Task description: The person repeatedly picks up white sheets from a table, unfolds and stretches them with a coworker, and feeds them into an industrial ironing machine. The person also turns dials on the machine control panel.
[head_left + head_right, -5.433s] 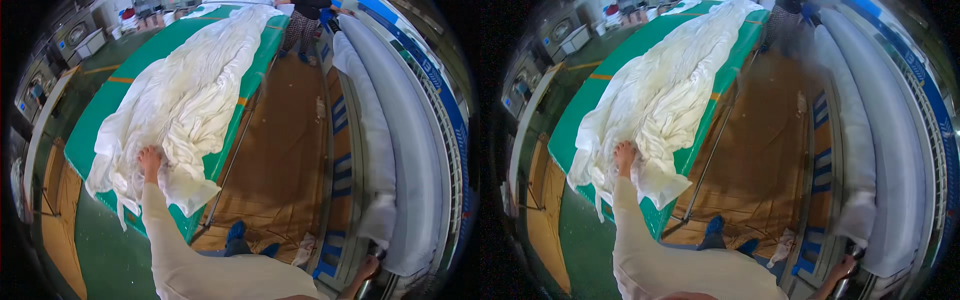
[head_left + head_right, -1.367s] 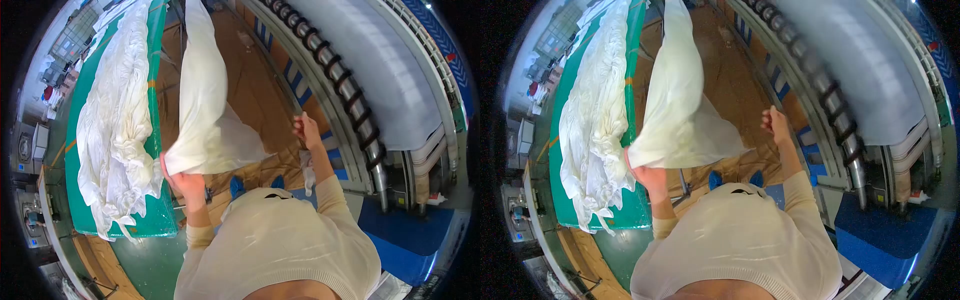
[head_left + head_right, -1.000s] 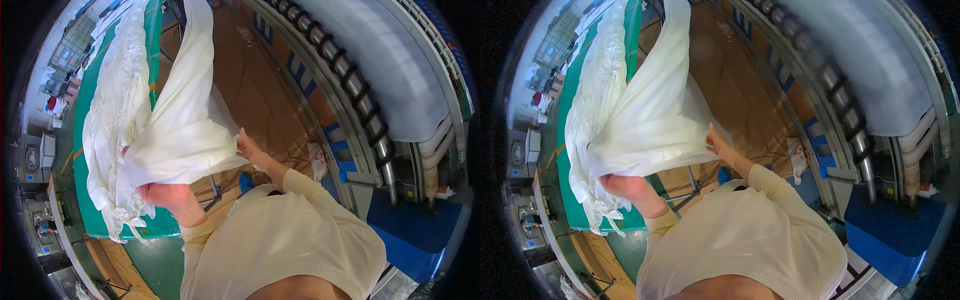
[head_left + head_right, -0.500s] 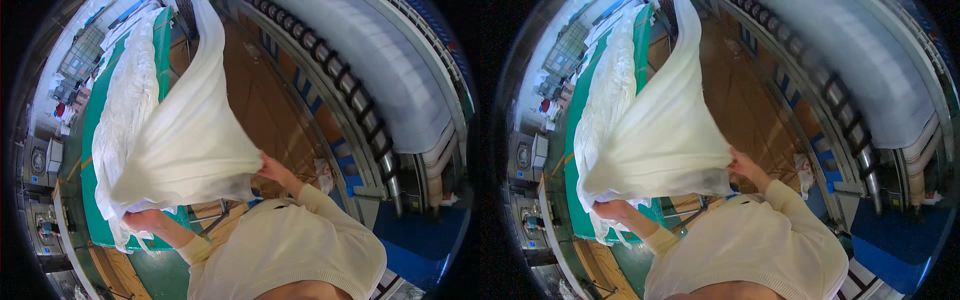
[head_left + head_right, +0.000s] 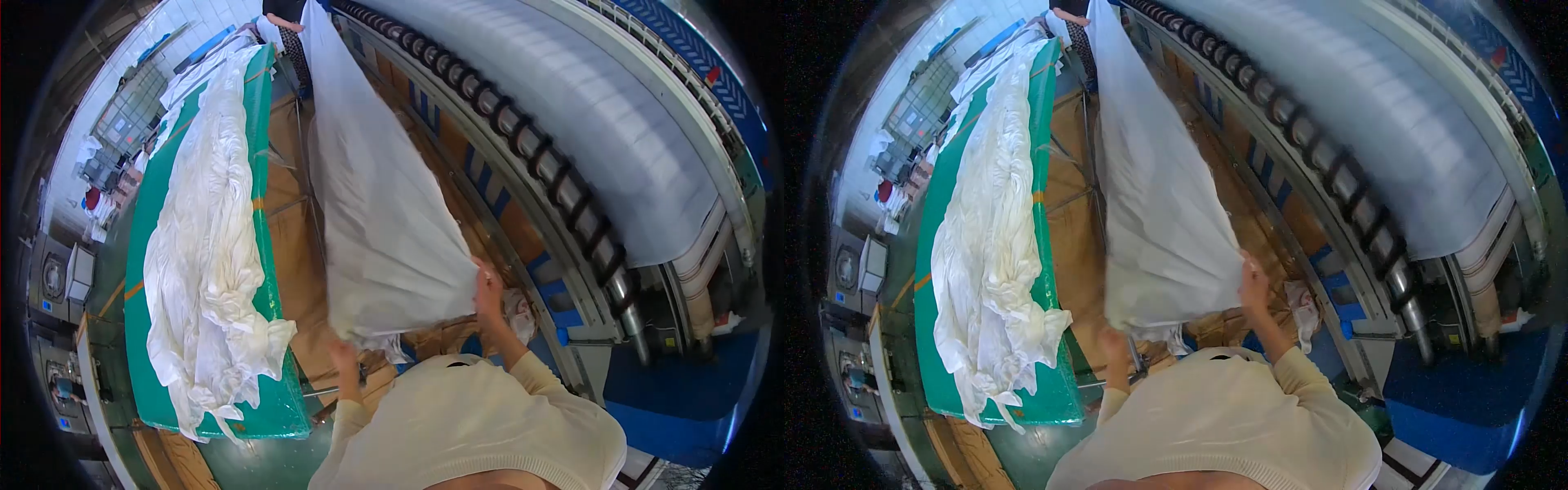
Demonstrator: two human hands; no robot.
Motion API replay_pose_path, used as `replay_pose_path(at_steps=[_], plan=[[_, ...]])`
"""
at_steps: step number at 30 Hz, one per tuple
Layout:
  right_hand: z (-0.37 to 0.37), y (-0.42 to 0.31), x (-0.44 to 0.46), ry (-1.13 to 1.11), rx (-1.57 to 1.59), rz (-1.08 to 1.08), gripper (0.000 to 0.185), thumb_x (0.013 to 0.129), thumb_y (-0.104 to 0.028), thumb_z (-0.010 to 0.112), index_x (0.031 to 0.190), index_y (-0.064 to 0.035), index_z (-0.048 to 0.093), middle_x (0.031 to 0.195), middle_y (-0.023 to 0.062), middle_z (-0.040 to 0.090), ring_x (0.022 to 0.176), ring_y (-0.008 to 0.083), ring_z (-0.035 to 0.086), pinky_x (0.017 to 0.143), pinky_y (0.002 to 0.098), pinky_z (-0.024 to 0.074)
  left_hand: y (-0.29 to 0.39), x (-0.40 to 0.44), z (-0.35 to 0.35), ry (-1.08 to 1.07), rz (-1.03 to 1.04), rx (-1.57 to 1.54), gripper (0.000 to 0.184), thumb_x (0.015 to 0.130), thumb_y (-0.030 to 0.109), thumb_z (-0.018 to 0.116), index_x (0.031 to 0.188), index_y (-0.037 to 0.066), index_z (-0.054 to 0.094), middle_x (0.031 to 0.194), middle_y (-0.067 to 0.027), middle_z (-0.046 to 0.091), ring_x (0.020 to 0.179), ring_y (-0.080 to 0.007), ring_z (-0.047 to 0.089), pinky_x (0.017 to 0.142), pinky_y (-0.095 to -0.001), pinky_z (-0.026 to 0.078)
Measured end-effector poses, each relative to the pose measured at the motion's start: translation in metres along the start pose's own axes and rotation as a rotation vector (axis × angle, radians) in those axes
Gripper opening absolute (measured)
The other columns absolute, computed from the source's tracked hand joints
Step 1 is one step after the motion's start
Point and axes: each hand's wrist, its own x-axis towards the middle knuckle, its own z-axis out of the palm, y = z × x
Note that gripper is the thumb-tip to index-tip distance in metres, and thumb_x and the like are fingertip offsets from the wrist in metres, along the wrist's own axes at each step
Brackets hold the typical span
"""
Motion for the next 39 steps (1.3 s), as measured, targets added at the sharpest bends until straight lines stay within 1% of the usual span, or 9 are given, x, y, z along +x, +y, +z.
replay_pose_path(at_steps=[1, 2, 6, 11, 14, 19, 26, 30, 39], plan=[[0.011, 0.020, 0.005, -0.054, 0.020, -0.234, 0.032, 0.099, -0.021, 0.047, 0.124, -0.0039, 0.058, 0.089, -0.0037, 0.057, 0.072, 0.0055, 0.047, 0.065, 0.0214, 0.0392, 0.048, 0.003, 0.028, -0.283, -0.014, 0.562, 0.061, 0.074, 0.027, 0.075, 0.120, -0.002, 0.048, 0.094, -0.0120, 0.057, 0.079, -0.0267, 0.057, 0.073, -0.0384, 0.051], [0.023, 0.039, 0.007, -0.107, 0.043, -0.469, 0.032, 0.099, -0.018, 0.048, 0.125, -0.0040, 0.058, 0.088, -0.0056, 0.056, 0.069, 0.0024, 0.044, 0.061, 0.0188, 0.0363, 0.096, -0.033, 0.043, -0.281, -0.015, 0.557, 0.061, 0.074, 0.027, 0.075, 0.120, -0.002, 0.048, 0.094, -0.0120, 0.057, 0.079, -0.0267, 0.057, 0.073, -0.0384, 0.051], [0.060, 0.005, -0.062, -0.415, -0.004, -0.148, 0.035, 0.095, -0.012, 0.054, 0.128, -0.0020, 0.054, 0.103, -0.0012, 0.060, 0.089, 0.0065, 0.052, 0.080, 0.0218, 0.0425, 0.183, -0.086, 0.112, -0.607, 0.379, 0.187, 0.078, 0.067, 0.029, 0.081, 0.127, -0.002, 0.042, 0.112, -0.0224, 0.052, 0.098, -0.0390, 0.055, 0.078, -0.0467, 0.048], [0.067, -0.023, -0.082, -0.535, 0.081, -0.405, 0.041, 0.094, -0.011, 0.054, 0.134, -0.0024, 0.048, 0.116, 0.0035, 0.058, 0.103, 0.0102, 0.052, 0.091, 0.0262, 0.0414, 0.312, -0.105, 0.098, -0.713, 0.526, 0.041, 0.080, 0.073, 0.024, 0.077, 0.134, -0.002, 0.033, 0.114, -0.0265, 0.050, 0.100, -0.0436, 0.053, 0.081, -0.0479, 0.047], [0.060, -0.015, -0.077, -0.496, -0.010, -0.629, 0.043, 0.094, -0.014, 0.054, 0.136, -0.0070, 0.046, 0.095, 0.0036, 0.063, 0.076, 0.0081, 0.052, 0.067, 0.0230, 0.0452, 0.296, -0.114, 0.101, -0.574, 0.458, 0.181, 0.078, 0.075, 0.022, 0.074, 0.136, 0.000, 0.031, 0.113, -0.0263, 0.052, 0.100, -0.0448, 0.053, 0.080, -0.0490, 0.047], [0.031, -0.021, -0.090, -0.607, 0.112, -0.060, 0.043, 0.093, -0.008, 0.053, 0.135, -0.0025, 0.046, 0.120, 0.0049, 0.056, 0.104, 0.0100, 0.051, 0.091, 0.0267, 0.0415, 0.230, -0.116, 0.115, -0.595, 0.625, 0.177, 0.074, 0.077, 0.019, 0.071, 0.136, 0.003, 0.030, 0.107, -0.0248, 0.058, 0.096, -0.0459, 0.056, 0.078, -0.0503, 0.047], [0.013, -0.023, -0.085, -0.497, -0.002, -0.226, 0.033, 0.094, -0.007, 0.052, 0.127, -0.0063, 0.053, 0.076, -0.0064, 0.049, 0.063, 0.0009, 0.040, 0.055, 0.0179, 0.0337, 0.236, -0.123, 0.116, -0.819, 0.450, 0.178, 0.061, 0.080, 0.011, 0.063, 0.133, 0.002, 0.034, 0.103, -0.0269, 0.061, 0.093, -0.0452, 0.060, 0.076, -0.0508, 0.048], [0.000, -0.011, -0.076, -0.433, -0.065, -0.310, 0.027, 0.094, -0.007, 0.052, 0.121, -0.0072, 0.056, 0.066, -0.0104, 0.038, 0.056, -0.0020, 0.030, 0.049, 0.0167, 0.0228, 0.243, -0.124, 0.119, -0.909, 0.403, 0.341, 0.058, 0.080, 0.009, 0.059, 0.133, 0.002, 0.036, 0.107, -0.0275, 0.060, 0.095, -0.0449, 0.059, 0.078, -0.0503, 0.049], [-0.022, 0.000, -0.075, -0.392, -0.102, -0.319, 0.023, 0.093, -0.008, 0.055, 0.116, -0.0073, 0.059, 0.067, -0.0097, 0.041, 0.058, -0.0011, 0.033, 0.050, 0.0171, 0.0272, 0.221, -0.129, 0.135, -0.970, 0.602, 0.319, 0.059, 0.083, 0.013, 0.056, 0.135, -0.001, 0.032, 0.113, -0.0259, 0.060, 0.103, -0.0444, 0.058, 0.084, -0.0474, 0.049]])
